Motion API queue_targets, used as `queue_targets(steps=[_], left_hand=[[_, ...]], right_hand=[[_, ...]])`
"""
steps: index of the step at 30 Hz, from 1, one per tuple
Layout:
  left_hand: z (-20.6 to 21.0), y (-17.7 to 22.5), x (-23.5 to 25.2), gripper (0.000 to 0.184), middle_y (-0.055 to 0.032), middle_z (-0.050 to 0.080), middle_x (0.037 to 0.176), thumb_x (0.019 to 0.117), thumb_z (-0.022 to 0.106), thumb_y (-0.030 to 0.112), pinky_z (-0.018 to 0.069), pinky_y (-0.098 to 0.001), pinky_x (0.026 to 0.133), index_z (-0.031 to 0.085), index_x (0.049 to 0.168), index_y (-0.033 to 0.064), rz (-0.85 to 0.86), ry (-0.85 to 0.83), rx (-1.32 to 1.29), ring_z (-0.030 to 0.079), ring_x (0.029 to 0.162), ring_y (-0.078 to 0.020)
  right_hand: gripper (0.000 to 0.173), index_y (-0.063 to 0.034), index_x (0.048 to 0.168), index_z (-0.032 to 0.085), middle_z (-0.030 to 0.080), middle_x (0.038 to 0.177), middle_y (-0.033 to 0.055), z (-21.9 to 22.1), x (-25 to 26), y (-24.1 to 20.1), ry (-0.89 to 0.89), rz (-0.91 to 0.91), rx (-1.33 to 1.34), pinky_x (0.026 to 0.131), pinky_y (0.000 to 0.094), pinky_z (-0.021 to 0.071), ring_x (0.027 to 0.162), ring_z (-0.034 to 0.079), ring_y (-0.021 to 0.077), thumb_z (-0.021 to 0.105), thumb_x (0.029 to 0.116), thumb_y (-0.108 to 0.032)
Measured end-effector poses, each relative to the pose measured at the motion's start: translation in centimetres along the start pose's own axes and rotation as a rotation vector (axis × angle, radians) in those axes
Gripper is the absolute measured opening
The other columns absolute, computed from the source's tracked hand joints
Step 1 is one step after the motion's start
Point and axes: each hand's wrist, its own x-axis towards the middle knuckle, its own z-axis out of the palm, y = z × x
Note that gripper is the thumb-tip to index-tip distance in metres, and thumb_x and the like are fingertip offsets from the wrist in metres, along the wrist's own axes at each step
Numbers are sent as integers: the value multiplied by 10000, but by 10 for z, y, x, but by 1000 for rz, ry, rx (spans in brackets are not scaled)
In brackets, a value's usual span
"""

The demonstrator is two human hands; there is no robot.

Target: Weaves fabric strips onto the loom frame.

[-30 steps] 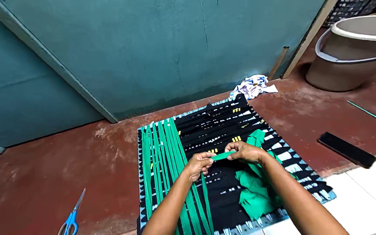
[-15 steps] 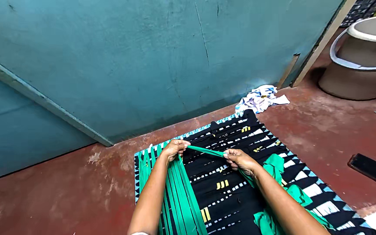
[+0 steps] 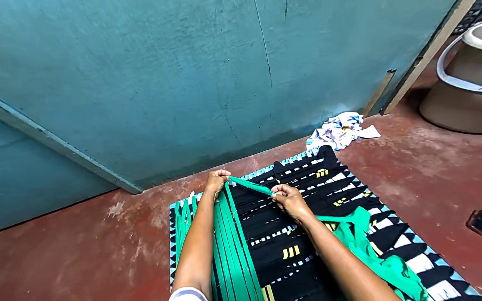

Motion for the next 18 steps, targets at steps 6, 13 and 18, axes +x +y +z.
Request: queue_targets(steps=[6, 13, 18], left_hand=[[8, -29, 17, 203, -208, 709, 1093, 954, 575, -41, 492, -473, 978, 715, 1101, -47, 86, 121, 292, 661, 1062, -298], [15, -32, 23, 256, -181, 692, 1212, 989, 551, 48, 424, -589, 1036, 717, 1185, 56, -47, 113, 470, 612, 1207, -347], [13, -32, 30, 247, -182, 693, 1197, 972, 577, 37, 441, -596, 1001, 715, 1176, 54, -64, 109, 465, 616, 1192, -353]], right_hand=[[130, 42, 1104, 645, 598, 765, 50, 28, 10, 16, 21, 43, -131, 571, 250, 434, 589, 499, 86, 608, 981, 20], [151, 31, 1118, 658, 623, 807, 77, 36, 10, 43, 43, 79, -210, 648, 301, 482, 659, 554, 131, 610, 976, 11], [138, 46, 1106, 654, 609, 778, 72, 37, 11, 58, 109, 97, -132, 596, 274, 470, 610, 534, 112, 593, 985, 28]])
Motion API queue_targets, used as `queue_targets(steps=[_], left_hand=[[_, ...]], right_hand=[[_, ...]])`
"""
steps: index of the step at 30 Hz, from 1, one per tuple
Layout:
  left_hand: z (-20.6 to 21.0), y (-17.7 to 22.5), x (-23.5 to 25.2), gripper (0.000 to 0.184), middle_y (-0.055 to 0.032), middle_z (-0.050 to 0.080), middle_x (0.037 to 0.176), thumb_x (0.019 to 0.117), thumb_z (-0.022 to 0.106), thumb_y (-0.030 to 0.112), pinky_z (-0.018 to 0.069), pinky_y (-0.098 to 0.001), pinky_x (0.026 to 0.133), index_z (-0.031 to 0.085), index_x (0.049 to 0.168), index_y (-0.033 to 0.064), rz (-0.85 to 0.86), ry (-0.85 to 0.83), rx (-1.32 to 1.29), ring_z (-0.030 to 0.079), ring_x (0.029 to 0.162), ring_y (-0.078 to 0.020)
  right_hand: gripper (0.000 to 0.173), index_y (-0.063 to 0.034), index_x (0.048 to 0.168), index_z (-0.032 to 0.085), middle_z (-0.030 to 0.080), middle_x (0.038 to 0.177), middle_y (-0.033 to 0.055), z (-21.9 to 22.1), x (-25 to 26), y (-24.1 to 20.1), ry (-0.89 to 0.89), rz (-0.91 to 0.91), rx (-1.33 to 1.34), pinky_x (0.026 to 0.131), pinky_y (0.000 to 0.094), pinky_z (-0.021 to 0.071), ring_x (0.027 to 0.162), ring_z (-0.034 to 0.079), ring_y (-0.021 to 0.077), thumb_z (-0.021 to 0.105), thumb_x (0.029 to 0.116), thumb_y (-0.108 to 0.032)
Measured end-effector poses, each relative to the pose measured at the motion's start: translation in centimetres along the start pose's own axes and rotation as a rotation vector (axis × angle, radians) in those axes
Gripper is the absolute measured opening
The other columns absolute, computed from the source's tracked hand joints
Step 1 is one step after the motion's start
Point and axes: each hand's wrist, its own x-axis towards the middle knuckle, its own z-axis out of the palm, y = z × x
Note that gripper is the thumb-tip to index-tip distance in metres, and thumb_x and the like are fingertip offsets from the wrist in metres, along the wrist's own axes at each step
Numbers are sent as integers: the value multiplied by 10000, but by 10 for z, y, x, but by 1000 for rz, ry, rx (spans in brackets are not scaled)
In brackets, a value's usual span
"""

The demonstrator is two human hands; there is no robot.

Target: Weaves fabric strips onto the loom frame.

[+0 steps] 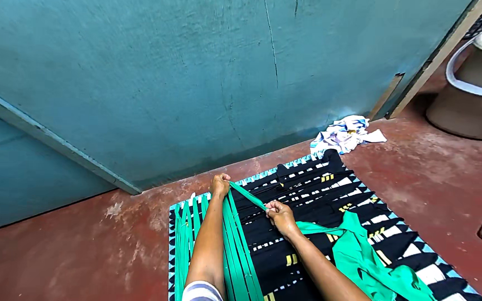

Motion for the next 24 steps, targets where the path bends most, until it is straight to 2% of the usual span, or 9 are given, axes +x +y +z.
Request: queue_targets(steps=[3, 6, 10, 14, 18, 21, 24], left_hand=[[1, 0, 0, 233, -183, 694, 1190, 969, 587, 42, 440, -593, 1003, 716, 1162, 52, 3, 1, -1, 618, 1186, -353], [2, -3, 0, 228, -183, 694, 1179, 969, 584, 37, 429, -593, 1010, 718, 1153, 54, 10, 14, -23, 617, 1178, -345], [3, 0, -2, 227, -172, 695, 1194, 966, 592, 45, 419, -609, 1012, 723, 1150, 70, -10, 19, 8, 612, 1194, -347], [0, 9, -8, 237, -161, 690, 1247, 992, 570, 93, 414, -588, 1043, 740, 1157, 93, -56, -21, 121, 598, 1243, -337], [2, 7, -17, 288, -177, 621, 1362, 1053, 516, 204, 363, -608, 1084, 694, 1243, 81, -56, 5, 244, 517, 1346, -349], [6, -3, -37, 297, -188, 575, 1415, 1020, 552, 139, 377, -607, 1054, 695, 1271, 74, 101, 227, 141, 493, 1338, -399], [18, -12, -71, 287, -206, 637, 1333, 979, 551, 67, 422, -614, 1008, 723, 1207, 32, 348, 372, 65, 555, 1275, -426]], right_hand=[[109, 73, 1097, 604, 553, 703, 53, -2, -1, 6, 89, 55, 243, 470, 222, 403, 490, 455, 77, 534, 1020, 40], [85, 58, 1066, 573, 531, 673, 36, -5, -2, 6, 96, 74, 420, 433, 203, 397, 452, 437, 66, 494, 1037, 41], [82, 57, 1051, 569, 532, 665, 36, -3, -2, 6, 135, 54, 458, 426, 201, 407, 444, 444, 67, 489, 1036, 49], [80, 64, 1072, 565, 539, 678, 45, -4, 2, 19, 99, 102, 399, 437, 214, 440, 452, 470, 77, 495, 1039, 44], [86, 66, 1094, 565, 539, 691, 56, -3, 3, 23, 94, 121, 351, 446, 222, 461, 458, 486, 85, 505, 1038, 40], [124, 56, 1145, 576, 552, 744, 74, -4, 0, 18, 64, 151, 224, 486, 253, 470, 506, 503, 108, 516, 1045, 13], [138, 39, 1152, 598, 583, 798, 86, -10, -11, 11, -18, 108, 10, 533, 273, 467, 568, 523, 120, 534, 1041, -12]])
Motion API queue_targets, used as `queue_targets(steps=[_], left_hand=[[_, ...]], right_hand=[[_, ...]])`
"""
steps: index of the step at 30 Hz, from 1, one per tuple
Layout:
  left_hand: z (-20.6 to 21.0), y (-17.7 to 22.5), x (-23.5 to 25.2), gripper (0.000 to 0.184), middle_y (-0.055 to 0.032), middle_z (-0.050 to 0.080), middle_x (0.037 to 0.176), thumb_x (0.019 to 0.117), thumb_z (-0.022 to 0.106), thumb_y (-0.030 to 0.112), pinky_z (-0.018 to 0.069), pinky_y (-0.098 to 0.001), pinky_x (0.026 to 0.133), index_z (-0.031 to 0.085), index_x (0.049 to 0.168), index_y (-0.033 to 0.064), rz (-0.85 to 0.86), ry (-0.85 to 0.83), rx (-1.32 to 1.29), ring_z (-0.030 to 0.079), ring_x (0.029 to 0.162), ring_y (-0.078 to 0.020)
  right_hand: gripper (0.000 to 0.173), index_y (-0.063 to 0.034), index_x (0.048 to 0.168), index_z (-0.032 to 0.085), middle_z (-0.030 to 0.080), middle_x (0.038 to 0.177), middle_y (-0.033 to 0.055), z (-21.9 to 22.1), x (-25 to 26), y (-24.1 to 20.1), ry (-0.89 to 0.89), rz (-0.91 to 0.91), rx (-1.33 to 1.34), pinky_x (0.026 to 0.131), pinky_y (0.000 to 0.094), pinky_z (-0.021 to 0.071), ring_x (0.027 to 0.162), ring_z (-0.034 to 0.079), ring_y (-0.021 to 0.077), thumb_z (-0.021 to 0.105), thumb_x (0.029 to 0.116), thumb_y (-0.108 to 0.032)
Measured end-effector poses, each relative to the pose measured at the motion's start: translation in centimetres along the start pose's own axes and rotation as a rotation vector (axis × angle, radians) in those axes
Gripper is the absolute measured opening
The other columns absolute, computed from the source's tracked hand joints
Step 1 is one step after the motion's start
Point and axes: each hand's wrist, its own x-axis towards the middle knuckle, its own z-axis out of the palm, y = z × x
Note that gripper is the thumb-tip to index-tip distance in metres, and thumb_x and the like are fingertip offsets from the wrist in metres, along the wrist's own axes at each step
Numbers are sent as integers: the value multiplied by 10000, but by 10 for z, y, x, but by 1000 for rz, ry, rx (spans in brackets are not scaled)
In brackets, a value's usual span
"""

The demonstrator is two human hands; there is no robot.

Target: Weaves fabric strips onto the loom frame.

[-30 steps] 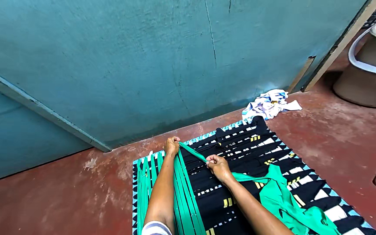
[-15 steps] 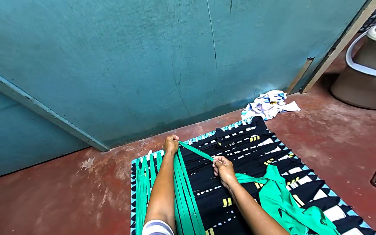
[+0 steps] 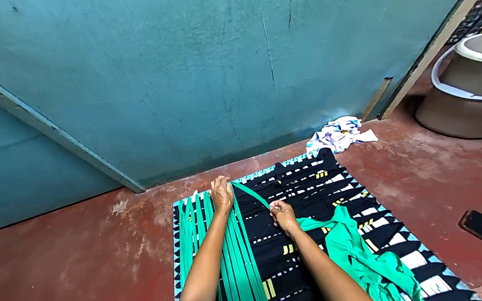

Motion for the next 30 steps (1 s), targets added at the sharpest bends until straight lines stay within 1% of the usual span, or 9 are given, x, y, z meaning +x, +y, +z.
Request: queue_targets(steps=[4, 7, 13, 16, 20, 22, 26, 28, 30], left_hand=[[0, 24, -67, 395, -180, 638, 1371, 889, 596, -25, 439, -645, 1003, 708, 1262, 40, 342, -145, -44, 535, 1329, -437], [10, 39, -117, 407, -133, 680, 1327, 821, 665, -20, 442, -677, 976, 744, 1205, 89, 582, -196, -22, 550, 1321, -444], [13, 56, -189, 158, -80, 750, 936, 827, 663, 73, 444, -659, 984, 771, 938, 98, 789, -154, -27, 710, 1058, -323], [2, 64, -217, 168, -66, 731, 858, 888, 606, 102, 454, -609, 991, 771, 922, 103, 826, -106, -94, 725, 935, -273], [-22, 75, -245, 191, -84, 741, 864, 923, 579, 103, 467, -586, 964, 768, 941, 86, 783, -83, -127, 729, 901, -277], [-32, 82, -258, 195, -83, 740, 868, 935, 574, 119, 462, -574, 963, 765, 957, 92, 782, -46, -139, 724, 896, -272], [-49, 96, -296, 220, -89, 734, 887, 971, 554, 134, 445, -566, 982, 758, 1043, 93, 776, -31, -162, 711, 920, -272], [-54, 100, -317, 222, -75, 719, 872, 970, 550, 111, 426, -543, 999, 751, 1066, 107, 785, -12, -150, 694, 936, -263], [-59, 102, -341, 220, -69, 718, 864, 964, 563, 97, 420, -546, 1020, 748, 1080, 123, 802, -6, -116, 687, 986, -278]], right_hand=[[255, 32, 1238, 638, 684, 1010, 194, -15, -40, -15, -214, -182, -489, 881, 438, 528, 908, 667, 276, 527, 1044, -92], [343, 13, 1342, 604, 684, 1166, 253, -35, -79, -19, -387, -234, -743, 1015, 552, 478, 1114, 658, 391, 545, 1049, -154], [248, 55, 1031, 670, 660, 933, 229, -100, -142, -9, -665, -224, -978, 873, 568, 468, 929, 632, 376, 624, 1019, -189], [252, 49, 1032, 699, 688, 933, 265, -137, -174, -7, -564, -250, -1111, 870, 648, 482, 950, 663, 450, 646, 1005, -196], [183, 31, 1093, 714, 702, 991, 285, -181, -215, -21, -315, -280, -1163, 896, 696, 469, 1007, 660, 502, 646, 969, -85], [163, 24, 1075, 722, 707, 914, 239, -197, -236, -21, -269, -406, -1048, 840, 642, 504, 899, 681, 425, 646, 968, -72], [254, -42, 1012, 727, 675, 778, 28, -199, -273, 14, -382, -661, -750, 655, 269, 499, 678, 591, 48, 566, 986, -236], [306, -27, 1002, 727, 641, 725, 29, -187, -290, 38, -437, -702, -691, 608, 260, 465, 624, 550, 50, 498, 1021, -228], [332, -9, 992, 728, 642, 700, 81, -174, -304, 62, -465, -728, -700, 600, 364, 493, 606, 585, 152, 470, 1034, -214]])
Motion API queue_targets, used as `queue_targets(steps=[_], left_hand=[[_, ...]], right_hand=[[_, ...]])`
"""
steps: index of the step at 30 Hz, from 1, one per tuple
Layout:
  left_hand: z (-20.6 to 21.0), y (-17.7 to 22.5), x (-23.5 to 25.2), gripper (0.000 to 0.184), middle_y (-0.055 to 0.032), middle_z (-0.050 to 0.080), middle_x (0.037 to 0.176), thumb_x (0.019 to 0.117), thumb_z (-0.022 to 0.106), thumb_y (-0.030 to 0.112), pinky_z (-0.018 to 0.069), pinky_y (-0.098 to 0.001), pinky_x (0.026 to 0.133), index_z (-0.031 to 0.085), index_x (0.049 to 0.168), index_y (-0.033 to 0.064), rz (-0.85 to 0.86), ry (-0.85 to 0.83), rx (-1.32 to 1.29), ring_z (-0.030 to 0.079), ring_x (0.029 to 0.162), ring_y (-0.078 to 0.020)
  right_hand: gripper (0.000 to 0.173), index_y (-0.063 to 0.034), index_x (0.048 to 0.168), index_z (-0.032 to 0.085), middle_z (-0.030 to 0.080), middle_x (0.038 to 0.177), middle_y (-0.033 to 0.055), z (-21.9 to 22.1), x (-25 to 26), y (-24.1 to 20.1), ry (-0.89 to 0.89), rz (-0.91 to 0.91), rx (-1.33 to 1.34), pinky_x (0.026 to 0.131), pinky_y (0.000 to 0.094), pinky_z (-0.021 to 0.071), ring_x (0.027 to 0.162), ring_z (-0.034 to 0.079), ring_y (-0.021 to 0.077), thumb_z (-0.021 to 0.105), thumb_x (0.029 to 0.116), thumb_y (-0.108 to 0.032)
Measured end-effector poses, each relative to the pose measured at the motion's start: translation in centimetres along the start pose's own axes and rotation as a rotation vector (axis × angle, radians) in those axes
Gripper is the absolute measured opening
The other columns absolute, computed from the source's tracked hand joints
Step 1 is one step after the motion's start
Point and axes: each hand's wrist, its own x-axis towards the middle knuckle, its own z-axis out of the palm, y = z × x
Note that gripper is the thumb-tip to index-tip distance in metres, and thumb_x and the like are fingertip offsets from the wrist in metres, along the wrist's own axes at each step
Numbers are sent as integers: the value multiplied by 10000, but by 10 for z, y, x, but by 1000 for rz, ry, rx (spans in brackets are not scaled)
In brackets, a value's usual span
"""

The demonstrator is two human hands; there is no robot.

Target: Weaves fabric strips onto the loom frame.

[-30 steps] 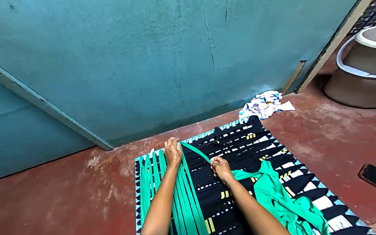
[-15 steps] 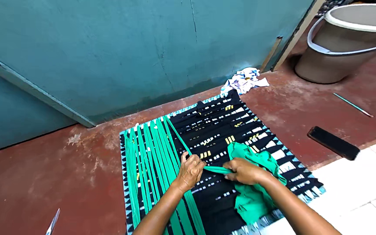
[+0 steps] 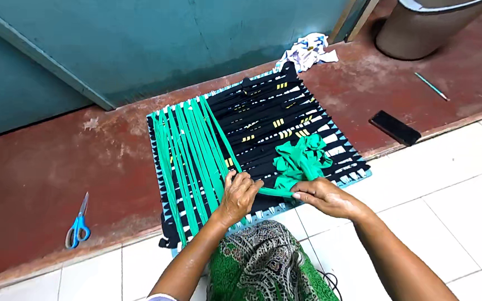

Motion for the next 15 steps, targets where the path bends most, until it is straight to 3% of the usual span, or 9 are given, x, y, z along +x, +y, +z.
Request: queue_targets(steps=[4, 6, 8, 11, 15], left_hand=[[1, 35, -37, 166, -67, 702, 857, 955, 591, 98, 417, -580, 1034, 735, 1025, 138, 16, -38, 58, 673, 1045, -310], [3, 47, -55, 108, -58, 706, 923, 933, 604, 102, 421, -574, 1043, 696, 931, 158, 9, -50, 96, 652, 1116, -310], [6, 58, -72, 99, -62, 721, 1047, 933, 607, 116, 437, -542, 1020, 687, 919, 172, -16, -23, 136, 631, 1169, -307], [15, 74, -91, 101, -61, 695, 1036, 922, 607, 138, 453, -433, 867, 699, 920, 179, -66, 53, 188, 625, 1012, -270], [31, 89, -110, 146, -62, 630, 813, 925, 588, 113, 461, -374, 697, 725, 879, 126, -141, 94, 166, 605, 763, -237]], right_hand=[[316, 22, 966, 713, 644, 711, 135, 49, -16, -8, -125, 10, 59, 642, 457, 507, 645, 615, 249, 481, 1040, -179], [301, 29, 971, 718, 669, 743, 167, 67, -19, -12, -203, 32, 69, 680, 517, 524, 697, 657, 304, 503, 1037, -171], [304, 47, 1010, 714, 695, 836, 217, 77, -18, -19, -309, 105, 35, 796, 587, 523, 823, 686, 380, 507, 1056, -171], [315, 63, 1056, 698, 701, 925, 262, 88, -14, -24, -427, 202, -46, 874, 634, 496, 935, 683, 443, 510, 1068, -189], [317, 72, 1084, 684, 696, 971, 281, 94, -11, -25, -537, 250, -111, 916, 639, 473, 993, 668, 466, 504, 1076, -190]])
